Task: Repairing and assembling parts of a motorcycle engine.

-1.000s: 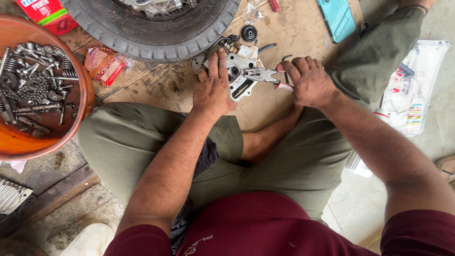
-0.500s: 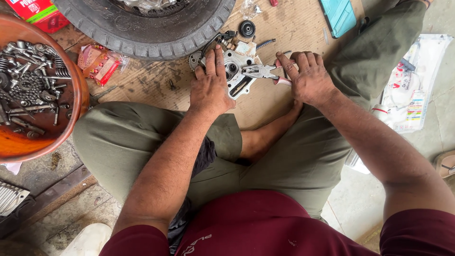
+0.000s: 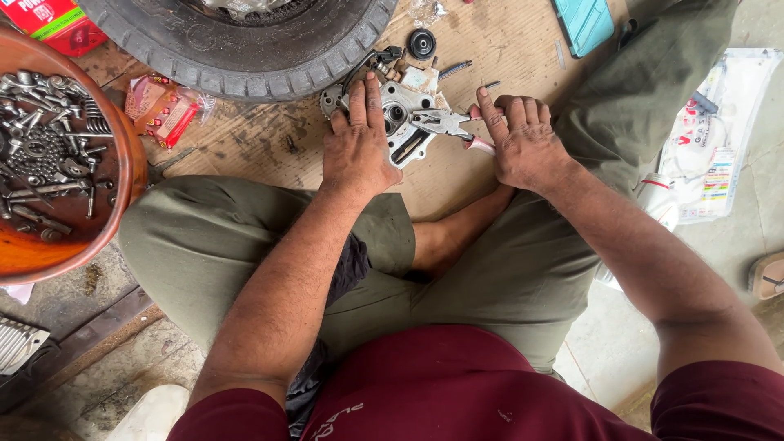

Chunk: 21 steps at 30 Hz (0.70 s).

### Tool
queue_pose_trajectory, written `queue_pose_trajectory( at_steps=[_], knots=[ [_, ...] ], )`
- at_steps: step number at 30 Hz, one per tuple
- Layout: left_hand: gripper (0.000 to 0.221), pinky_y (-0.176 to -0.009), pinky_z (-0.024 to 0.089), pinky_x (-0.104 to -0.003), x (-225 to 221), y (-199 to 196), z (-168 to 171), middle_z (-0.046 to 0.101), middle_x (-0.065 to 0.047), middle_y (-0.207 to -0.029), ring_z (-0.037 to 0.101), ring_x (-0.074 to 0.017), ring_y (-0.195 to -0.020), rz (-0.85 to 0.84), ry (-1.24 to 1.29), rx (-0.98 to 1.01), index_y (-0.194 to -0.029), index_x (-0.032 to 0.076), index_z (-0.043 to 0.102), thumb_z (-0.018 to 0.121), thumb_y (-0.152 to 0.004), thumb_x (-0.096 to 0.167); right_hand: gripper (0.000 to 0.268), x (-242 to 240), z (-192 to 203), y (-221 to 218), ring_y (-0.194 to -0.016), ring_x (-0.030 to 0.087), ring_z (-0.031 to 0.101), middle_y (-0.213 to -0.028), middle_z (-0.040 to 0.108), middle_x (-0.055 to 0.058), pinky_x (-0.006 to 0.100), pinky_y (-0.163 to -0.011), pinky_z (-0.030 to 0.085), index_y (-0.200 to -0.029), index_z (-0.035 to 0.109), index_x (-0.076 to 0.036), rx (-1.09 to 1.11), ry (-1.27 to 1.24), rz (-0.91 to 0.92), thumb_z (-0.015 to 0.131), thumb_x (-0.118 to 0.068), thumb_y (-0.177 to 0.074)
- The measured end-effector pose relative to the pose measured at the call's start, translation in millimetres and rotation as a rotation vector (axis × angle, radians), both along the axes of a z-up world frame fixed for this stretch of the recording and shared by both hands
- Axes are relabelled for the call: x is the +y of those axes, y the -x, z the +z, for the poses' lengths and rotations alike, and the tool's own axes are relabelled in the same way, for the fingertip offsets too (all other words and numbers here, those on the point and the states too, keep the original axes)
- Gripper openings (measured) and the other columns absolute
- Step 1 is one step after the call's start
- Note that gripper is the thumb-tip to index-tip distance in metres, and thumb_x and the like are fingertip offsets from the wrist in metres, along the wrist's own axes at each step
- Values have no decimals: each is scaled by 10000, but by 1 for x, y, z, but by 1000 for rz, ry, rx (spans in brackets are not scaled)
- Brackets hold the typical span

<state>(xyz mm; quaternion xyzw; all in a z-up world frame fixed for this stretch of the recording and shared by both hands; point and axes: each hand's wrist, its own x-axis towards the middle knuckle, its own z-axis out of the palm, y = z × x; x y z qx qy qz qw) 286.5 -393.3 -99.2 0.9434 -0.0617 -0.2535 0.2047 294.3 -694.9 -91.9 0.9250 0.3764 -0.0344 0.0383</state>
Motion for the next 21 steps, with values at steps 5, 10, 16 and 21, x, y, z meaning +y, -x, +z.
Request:
queue_pose_trajectory(
  at_steps=[5,10,16,21],
  knots=[
    [1457,-869,595,-448,0,2,-3,122,-242,-1625,483,-432,-1256,9,9,-1,-1587,42,-58,973,-588,295,812,7,11,4,-1094,373,546,-1281,530,246,532,-960,462,-1650,300,19,-14,53,-2,617,-62,-907],
    [1480,-900,581,-452,-1,2,1,118,-234,-1622,476,-431,-1258,18,9,20,-1581,48,-68,986,-578,317,796,15,18,16,-1082,382,552,-1293,530,267,541,-919,463,-1626,317,41,3,28,-34,603,-77,-893],
    [1477,-908,577,-454,-1,2,1,108,-236,-1624,475,-426,-1252,14,0,17,-1581,46,-78,982,-588,316,736,26,20,19,-1023,363,572,-1209,560,245,512,-862,475,-1631,324,24,35,93,-80,607,-160,-977],
    [1465,-906,580,-447,0,2,1,107,-228,-1633,498,-405,-1226,12,14,18,-1585,53,-70,977,-593,311,689,15,0,29,-1054,355,601,-1158,579,246,482,-916,489,-1584,371,123,-147,62,-89,622,-147,-1001]
  ],
)
